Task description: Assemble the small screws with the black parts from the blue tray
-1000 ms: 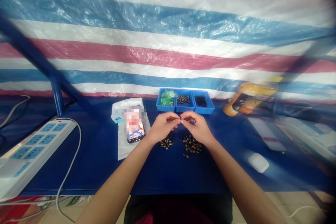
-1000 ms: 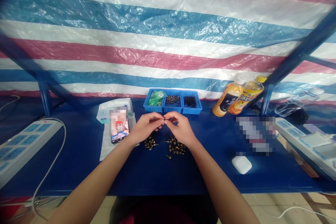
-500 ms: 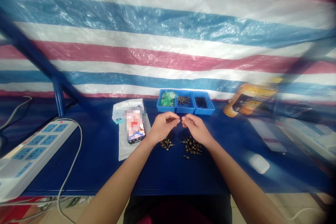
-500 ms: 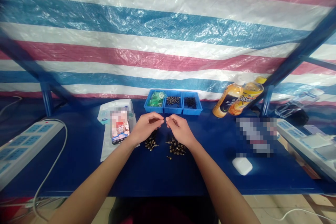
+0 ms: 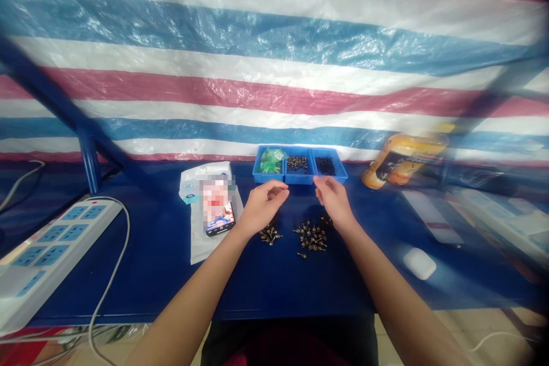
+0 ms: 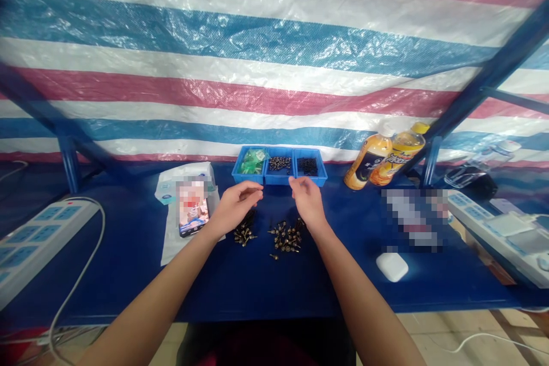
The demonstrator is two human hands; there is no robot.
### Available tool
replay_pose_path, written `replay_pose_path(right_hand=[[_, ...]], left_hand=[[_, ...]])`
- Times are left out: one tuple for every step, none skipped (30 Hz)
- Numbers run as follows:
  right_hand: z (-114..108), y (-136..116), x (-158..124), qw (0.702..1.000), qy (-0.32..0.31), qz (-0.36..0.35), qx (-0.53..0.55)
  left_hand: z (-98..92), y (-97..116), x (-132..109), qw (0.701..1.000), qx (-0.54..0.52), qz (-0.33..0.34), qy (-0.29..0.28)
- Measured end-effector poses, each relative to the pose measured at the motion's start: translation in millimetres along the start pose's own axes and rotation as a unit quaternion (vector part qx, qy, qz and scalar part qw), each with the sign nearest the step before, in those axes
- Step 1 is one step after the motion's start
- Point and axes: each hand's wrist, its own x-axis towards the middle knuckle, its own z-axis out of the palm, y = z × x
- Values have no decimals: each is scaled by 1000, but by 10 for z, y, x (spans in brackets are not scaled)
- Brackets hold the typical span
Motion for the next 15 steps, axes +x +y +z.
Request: replay_pose_path(right_hand=[[-14,-7,-9,998,-35,-23,-40],[-28,-19,-25,992,-79,-54,-80],[-42,-35,-45,981,-130,-89,-118],[-56,-52,-68,962,-191,-122,-154],[-69,-66,-91,938,-252,-154,-184],[-80,-74,-112,912,-298,-178,-216],[-88,-76,-128,891,-326,-197,-249],[-94,-71,-138,873,-341,-209,-281],[-95,-62,-143,859,-346,-215,-309],[-93,-51,-145,850,-346,-219,-330],[-88,-41,-145,845,-345,-220,-345],[-81,-32,-144,841,-345,-222,-353],[-73,-27,-144,839,-344,-225,-356],[-64,-25,-145,838,-341,-229,-358],[-54,-24,-147,838,-338,-232,-360]], left_hand=[[-2,-2,-2,1000,19,10,8],[-4,-1,-4,999,34,18,13],[-5,2,-6,999,45,25,17],[-7,7,-7,998,52,29,18],[-8,14,-8,998,55,32,18],[-9,21,-9,998,57,34,17],[-10,28,-10,998,58,36,16],[-10,35,-11,997,59,38,16],[-9,41,-12,997,61,41,17],[-8,45,-13,997,62,43,16],[-6,48,-14,997,65,44,16],[-3,49,-14,997,67,45,14],[-1,48,-14,997,68,45,12],[2,45,-13,997,68,43,11],[5,40,-12,997,68,41,11]])
